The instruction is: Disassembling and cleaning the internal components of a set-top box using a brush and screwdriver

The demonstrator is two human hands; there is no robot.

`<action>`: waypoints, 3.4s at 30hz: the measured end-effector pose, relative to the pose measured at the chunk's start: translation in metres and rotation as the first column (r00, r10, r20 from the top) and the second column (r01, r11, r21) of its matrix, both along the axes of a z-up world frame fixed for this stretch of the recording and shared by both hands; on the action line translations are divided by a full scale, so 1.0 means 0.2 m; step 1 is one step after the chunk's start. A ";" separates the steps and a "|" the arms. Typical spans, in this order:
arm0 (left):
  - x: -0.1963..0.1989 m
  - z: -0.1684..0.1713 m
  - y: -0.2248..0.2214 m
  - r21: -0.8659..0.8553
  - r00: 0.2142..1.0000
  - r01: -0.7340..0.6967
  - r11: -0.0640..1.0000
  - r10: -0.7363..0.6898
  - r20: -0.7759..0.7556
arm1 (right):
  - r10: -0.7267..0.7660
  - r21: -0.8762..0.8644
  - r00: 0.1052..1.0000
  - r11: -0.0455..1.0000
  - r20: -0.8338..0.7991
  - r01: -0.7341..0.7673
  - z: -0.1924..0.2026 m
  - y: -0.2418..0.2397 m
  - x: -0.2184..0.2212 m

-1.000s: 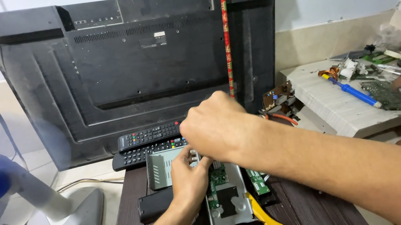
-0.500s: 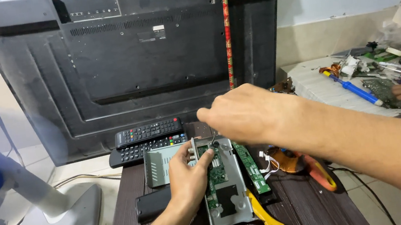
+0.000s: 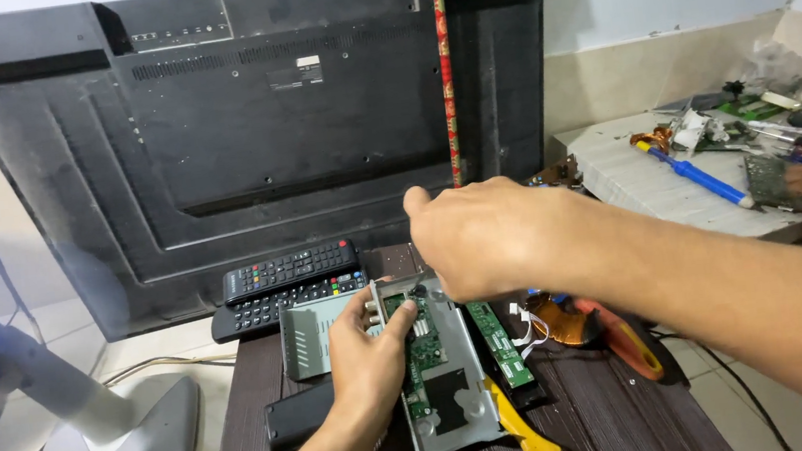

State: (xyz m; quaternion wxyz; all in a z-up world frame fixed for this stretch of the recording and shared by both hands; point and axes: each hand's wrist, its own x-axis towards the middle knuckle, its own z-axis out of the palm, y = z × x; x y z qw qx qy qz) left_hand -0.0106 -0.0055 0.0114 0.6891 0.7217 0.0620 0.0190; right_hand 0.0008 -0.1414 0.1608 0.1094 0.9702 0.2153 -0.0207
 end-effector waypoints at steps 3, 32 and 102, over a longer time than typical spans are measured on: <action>0.01 0.00 0.00 -0.025 1.000 0.007 1.000 -0.007 0.001 | 0.043 0.039 0.999 0.998 0.001 -0.043 -0.01 -0.01 0.00; 0.03 -0.05 0.00 0.096 0.995 0.000 0.995 -0.009 0.096 | 0.583 -0.303 0.752 0.809 0.308 -0.503 -0.13 -0.13 0.01; 0.02 -0.08 -0.01 0.003 0.991 -0.003 1.000 0.002 0.131 | 0.354 0.024 0.904 0.929 0.240 -0.371 -0.03 -0.13 0.00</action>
